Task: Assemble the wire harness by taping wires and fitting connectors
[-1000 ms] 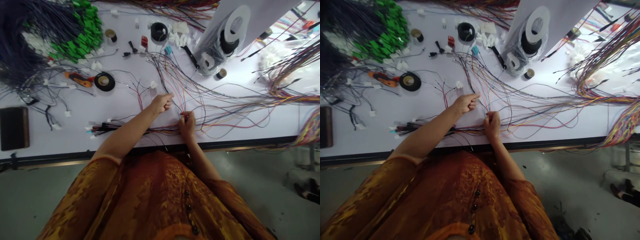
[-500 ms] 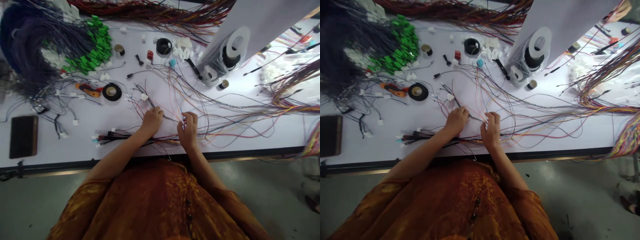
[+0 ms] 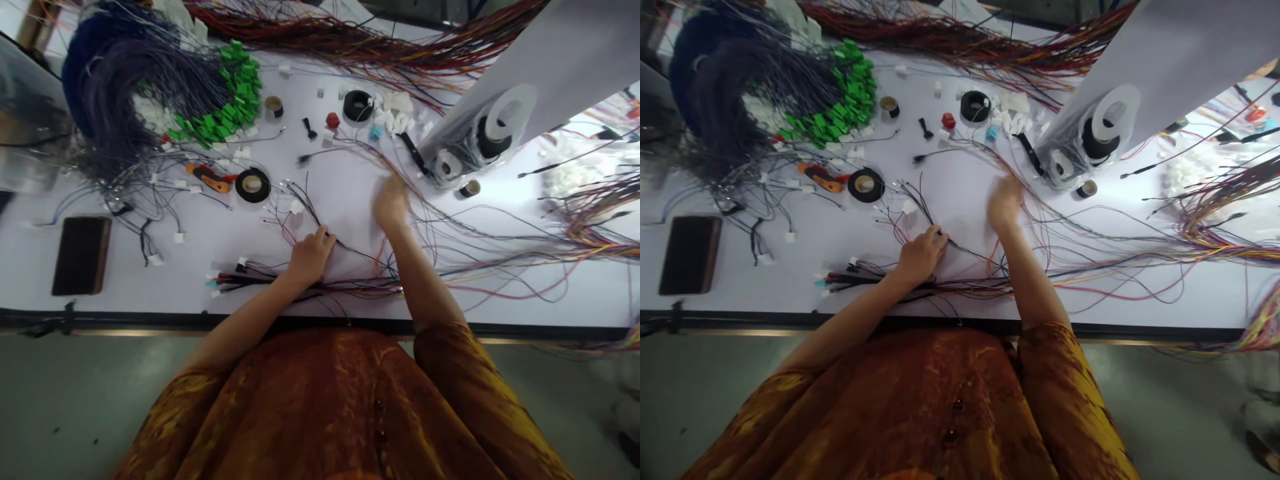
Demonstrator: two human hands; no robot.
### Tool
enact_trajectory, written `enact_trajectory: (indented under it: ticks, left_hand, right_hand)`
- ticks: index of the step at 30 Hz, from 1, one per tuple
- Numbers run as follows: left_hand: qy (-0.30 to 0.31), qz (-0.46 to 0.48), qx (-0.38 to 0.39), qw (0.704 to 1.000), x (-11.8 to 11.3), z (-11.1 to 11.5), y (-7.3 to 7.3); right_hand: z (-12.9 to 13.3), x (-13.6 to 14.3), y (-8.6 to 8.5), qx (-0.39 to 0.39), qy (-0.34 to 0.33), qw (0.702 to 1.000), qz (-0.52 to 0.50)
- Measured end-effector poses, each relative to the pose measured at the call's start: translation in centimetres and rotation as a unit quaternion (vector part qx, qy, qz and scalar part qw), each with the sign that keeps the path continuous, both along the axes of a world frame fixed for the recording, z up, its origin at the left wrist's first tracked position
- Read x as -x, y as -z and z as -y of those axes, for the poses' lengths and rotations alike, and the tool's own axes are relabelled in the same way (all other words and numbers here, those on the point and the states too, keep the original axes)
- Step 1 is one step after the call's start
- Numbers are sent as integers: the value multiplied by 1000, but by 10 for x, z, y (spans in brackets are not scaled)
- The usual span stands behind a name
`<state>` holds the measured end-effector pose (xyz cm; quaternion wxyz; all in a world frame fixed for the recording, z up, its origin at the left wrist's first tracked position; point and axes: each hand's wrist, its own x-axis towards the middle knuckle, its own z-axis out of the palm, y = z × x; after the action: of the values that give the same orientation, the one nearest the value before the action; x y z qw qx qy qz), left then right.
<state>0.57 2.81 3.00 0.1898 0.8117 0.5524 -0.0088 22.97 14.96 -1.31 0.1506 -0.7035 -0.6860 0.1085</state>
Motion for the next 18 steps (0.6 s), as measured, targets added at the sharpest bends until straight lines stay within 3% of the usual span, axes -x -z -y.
enact_trajectory:
  ticks: [2, 3, 4, 6, 8, 9, 11, 15, 18]
  left_hand:
    - [-15, 13, 8, 1000, 2, 1, 4]
    - [-20, 18, 11, 1000, 2, 1, 5]
    - [-25, 21, 14, 999, 2, 1, 6]
    - [-37, 37, 24, 998, 3, -1, 7]
    - [-58, 73, 28, 995, 6, -2, 7]
    - [-72, 100, 25, 992, 8, -3, 7]
    - [-105, 165, 13, 981, 12, -3, 9]
    - [-154, 295, 43, 942, 20, -8, 13]
    - [-197, 414, 130, 879, 19, -22, 11]
  right_hand:
    - [0, -18, -2, -20, 113, 993, 9]
    - [6, -20, -6, -32, 123, 992, 6]
    - [15, -16, -10, -42, 92, 995, -6]
    - [40, 6, -17, -38, -45, 997, -44]
    - [66, 35, -23, 21, -188, 979, -73]
    - [76, 48, -24, 45, -217, 972, -74]
    - [90, 65, -25, 67, -195, 973, -100]
    - [97, 60, -23, 10, -42, 966, -253]
    - [102, 50, -24, -19, -37, 948, -316]
